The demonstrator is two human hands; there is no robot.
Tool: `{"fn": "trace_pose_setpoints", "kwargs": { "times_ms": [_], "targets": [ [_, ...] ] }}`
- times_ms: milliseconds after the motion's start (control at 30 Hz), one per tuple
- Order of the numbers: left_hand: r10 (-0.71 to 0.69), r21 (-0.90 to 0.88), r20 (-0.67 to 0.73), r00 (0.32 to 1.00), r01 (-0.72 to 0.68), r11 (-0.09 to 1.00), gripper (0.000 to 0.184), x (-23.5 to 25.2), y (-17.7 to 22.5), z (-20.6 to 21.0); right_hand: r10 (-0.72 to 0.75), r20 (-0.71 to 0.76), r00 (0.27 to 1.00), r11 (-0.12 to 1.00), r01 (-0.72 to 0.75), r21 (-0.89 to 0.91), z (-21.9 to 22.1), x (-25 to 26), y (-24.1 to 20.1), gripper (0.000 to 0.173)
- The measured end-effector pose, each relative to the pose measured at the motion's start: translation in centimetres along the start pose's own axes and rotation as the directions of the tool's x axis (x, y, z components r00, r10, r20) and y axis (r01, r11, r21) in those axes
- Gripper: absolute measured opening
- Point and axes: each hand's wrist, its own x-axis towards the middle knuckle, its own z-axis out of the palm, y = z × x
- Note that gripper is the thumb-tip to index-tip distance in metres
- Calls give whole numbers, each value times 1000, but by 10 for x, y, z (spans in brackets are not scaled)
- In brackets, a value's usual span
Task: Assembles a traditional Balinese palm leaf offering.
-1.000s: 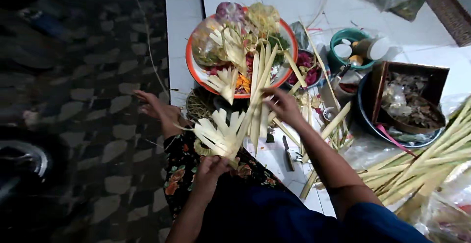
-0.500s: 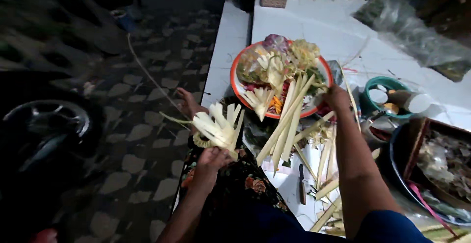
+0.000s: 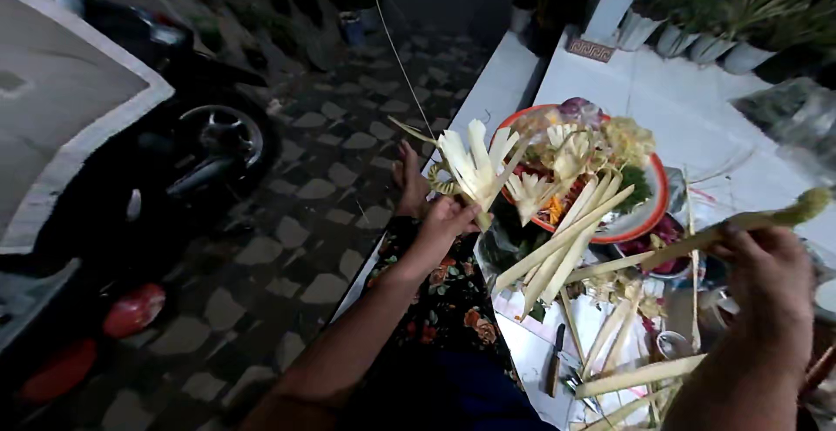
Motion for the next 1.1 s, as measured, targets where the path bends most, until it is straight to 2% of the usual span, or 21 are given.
{"fn": "trace_pose_setpoints", "kwargs": {
  "times_ms": [100,167,233,300,367,467,633,767,1000,1100],
  "targets": [
    [14,-76,-5,1000,-15,997,36,-1,9,7,-20,275,961,975,-43,219,63,-25,-35,20],
    [22,-116,-7,1000,-23,993,35,-6,16,11,-122,518,847,939,-70,336,106,-33,-38,17],
    [31,-153,2,1000,-30,988,34,-12,21,12,-245,690,681,926,-48,376,145,-39,-41,14],
    [35,-180,13,999,-32,983,34,-16,23,9,-301,759,578,925,-15,379,174,-43,-48,12],
    [28,-190,27,999,-23,982,34,-21,25,6,-318,778,542,930,19,367,192,-44,-55,11],
    [9,-166,33,999,-3,986,35,-29,29,3,-322,763,560,933,53,356,204,-44,-67,12],
    [19,-99,65,998,-12,995,29,-33,29,-1,-241,749,617,959,31,283,208,-43,-74,25],
    [17,-48,133,991,-11,999,27,-29,23,-7,-180,717,673,970,-2,245,209,-43,-76,20],
    [-71,-26,156,985,76,997,25,-24,21,-14,-192,697,691,946,-58,318,218,-42,-67,21],
    [-90,-43,121,989,96,994,30,-22,18,-15,-201,661,723,929,-74,362,223,-43,-59,33]
  ]
}}
